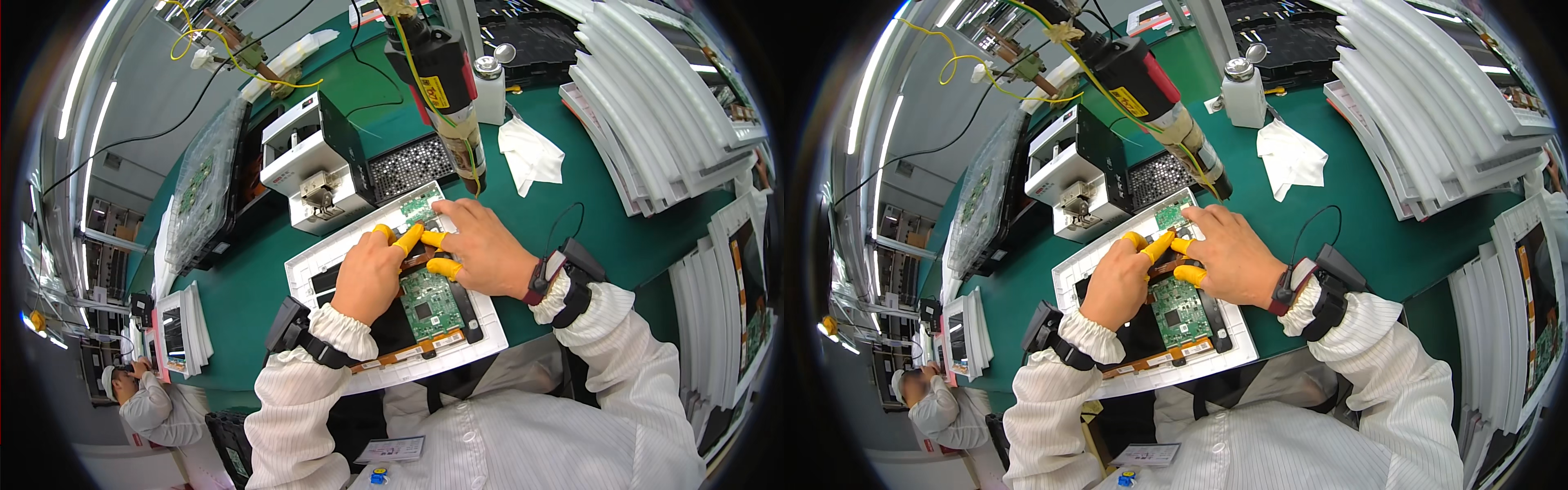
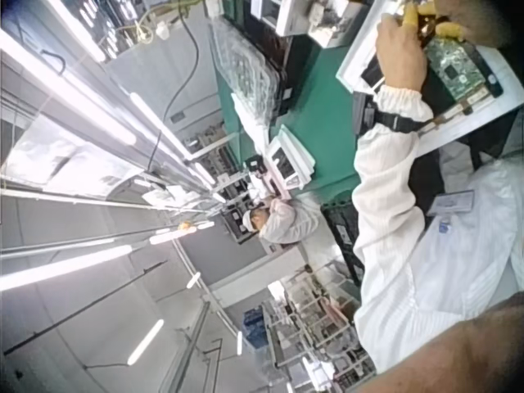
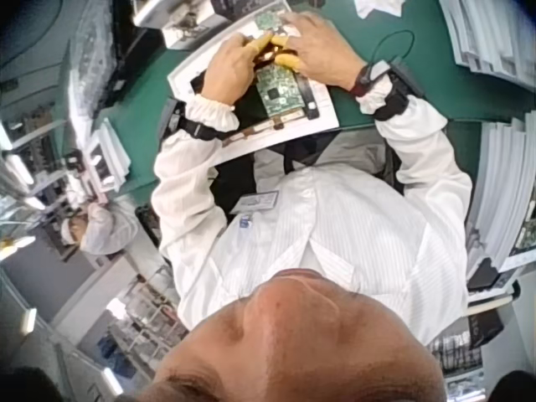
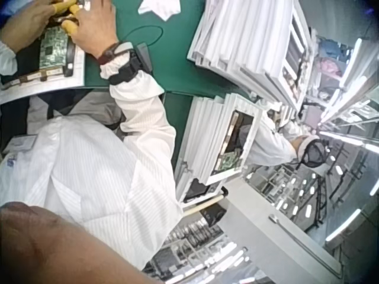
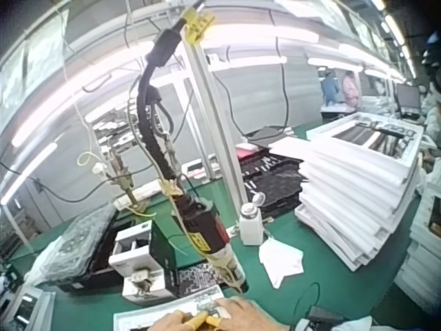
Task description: Assembling the internal circuit boards and wiring for flat-panel display units in a factory setting.
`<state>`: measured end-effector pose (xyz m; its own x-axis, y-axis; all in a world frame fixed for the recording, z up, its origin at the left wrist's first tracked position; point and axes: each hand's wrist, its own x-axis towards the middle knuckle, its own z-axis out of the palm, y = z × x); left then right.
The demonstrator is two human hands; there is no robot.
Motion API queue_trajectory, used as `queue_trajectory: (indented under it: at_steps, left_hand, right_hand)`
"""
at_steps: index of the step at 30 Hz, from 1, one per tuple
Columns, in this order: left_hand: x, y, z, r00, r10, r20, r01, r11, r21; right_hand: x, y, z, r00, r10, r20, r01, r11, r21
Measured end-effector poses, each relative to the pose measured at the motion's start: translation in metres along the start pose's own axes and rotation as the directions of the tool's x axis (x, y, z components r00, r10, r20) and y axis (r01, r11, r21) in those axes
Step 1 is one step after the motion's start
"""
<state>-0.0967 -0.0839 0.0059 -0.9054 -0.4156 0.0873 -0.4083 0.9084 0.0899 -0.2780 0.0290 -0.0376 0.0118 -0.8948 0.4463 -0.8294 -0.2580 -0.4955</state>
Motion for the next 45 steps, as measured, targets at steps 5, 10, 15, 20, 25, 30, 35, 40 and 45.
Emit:
queue_trajectory:
  at_steps: [5, 10, 15, 20, 25, 30, 35, 40, 45]
  left_hand:
    - [0.000, 0.004, 0.000, 1.000, 0.004, 0.016, -0.005, 0.998, 0.056]
    - [0.000, 0.011, -0.003, 0.997, -0.012, 0.078, 0.004, 0.995, 0.102]
    - [0.000, 0.011, -0.001, 1.000, 0.016, 0.007, -0.017, 0.989, 0.146]
    - [-0.004, 0.011, -0.005, 0.999, 0.009, 0.031, -0.014, 0.989, 0.144]
    - [-0.005, 0.012, -0.003, 1.000, 0.001, 0.002, -0.002, 0.993, 0.119]
    - [-0.004, 0.015, 0.000, 1.000, -0.005, 0.004, 0.004, 0.988, 0.153]
    - [-0.005, 0.016, -0.001, 1.000, -0.015, -0.003, 0.015, 0.985, 0.173]
    - [-0.006, 0.018, -0.001, 0.999, -0.027, -0.021, 0.031, 0.984, 0.177]
    - [-0.007, 0.021, -0.001, 0.997, -0.067, -0.028, 0.071, 0.983, 0.172]
  right_hand:
    - [0.001, 0.000, 0.001, 1.000, 0.005, -0.002, -0.005, 1.000, 0.008]
    - [0.001, 0.003, 0.001, 1.000, -0.012, -0.004, 0.012, 0.999, 0.035]
    - [0.001, 0.001, -0.001, 1.000, -0.018, -0.006, 0.018, 0.999, 0.040]
    - [0.002, -0.001, -0.001, 1.000, -0.010, -0.005, 0.010, 1.000, 0.028]
    - [0.001, -0.001, 0.000, 1.000, 0.007, -0.014, -0.006, 0.999, 0.041]
    - [0.000, 0.000, 0.002, 1.000, 0.011, -0.025, -0.010, 0.999, 0.050]
    - [0.003, -0.001, 0.000, 0.999, -0.009, -0.048, 0.012, 0.999, 0.053]
    - [0.007, -0.007, -0.003, 0.996, 0.042, -0.078, -0.033, 0.992, 0.119]
    - [0.012, -0.007, 0.001, 0.997, 0.006, -0.072, -0.001, 0.998, 0.060]
